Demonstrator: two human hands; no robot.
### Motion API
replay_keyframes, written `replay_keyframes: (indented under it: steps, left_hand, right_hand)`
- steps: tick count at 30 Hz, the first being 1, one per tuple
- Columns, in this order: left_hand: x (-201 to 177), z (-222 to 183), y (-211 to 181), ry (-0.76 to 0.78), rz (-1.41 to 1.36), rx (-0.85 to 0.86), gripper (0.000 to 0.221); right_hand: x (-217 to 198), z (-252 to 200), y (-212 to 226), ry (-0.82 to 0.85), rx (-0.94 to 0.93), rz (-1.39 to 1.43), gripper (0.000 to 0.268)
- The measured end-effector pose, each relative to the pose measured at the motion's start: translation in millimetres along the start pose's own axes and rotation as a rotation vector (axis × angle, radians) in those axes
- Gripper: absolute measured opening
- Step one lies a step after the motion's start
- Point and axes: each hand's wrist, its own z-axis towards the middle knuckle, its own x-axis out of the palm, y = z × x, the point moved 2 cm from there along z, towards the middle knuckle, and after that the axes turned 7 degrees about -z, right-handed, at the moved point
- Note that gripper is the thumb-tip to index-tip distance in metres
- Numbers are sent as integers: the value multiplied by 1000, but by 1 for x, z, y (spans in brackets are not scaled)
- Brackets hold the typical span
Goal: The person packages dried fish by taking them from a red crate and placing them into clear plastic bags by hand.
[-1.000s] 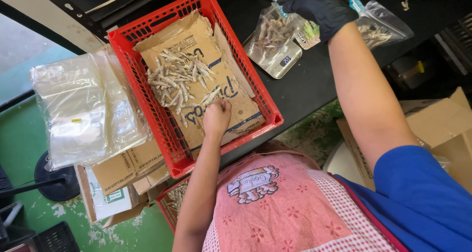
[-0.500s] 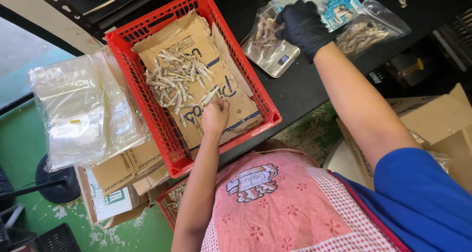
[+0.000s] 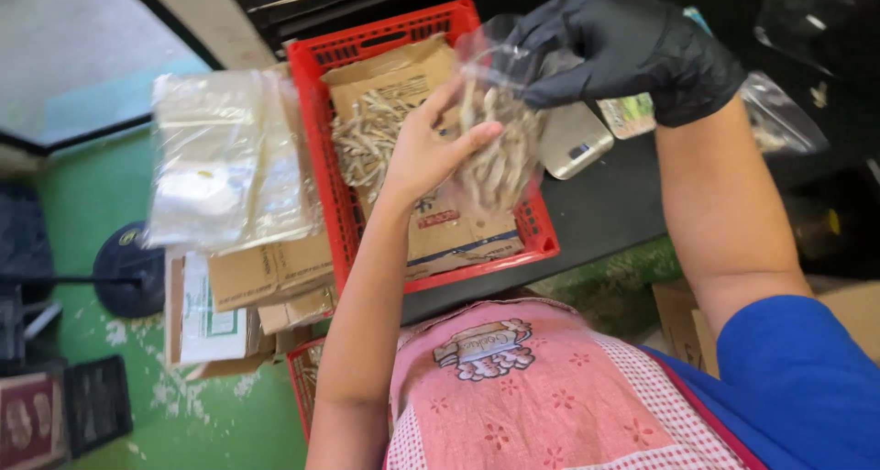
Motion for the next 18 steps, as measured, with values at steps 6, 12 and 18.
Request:
replay_keyframes:
  steps: [6,12,18]
  left_hand:
    - [-44,-49,29,-95,-174,110,75]
    - [-68,-115,56,-369,-491,210,81]
    - [-68,-164,45,-760,-507,96,48]
  right_hand:
    - [52,68,-4,111,-224,197,18]
    - [109,134,9,313,-429,289,19]
    - [148,181,41,445,-622,216,23]
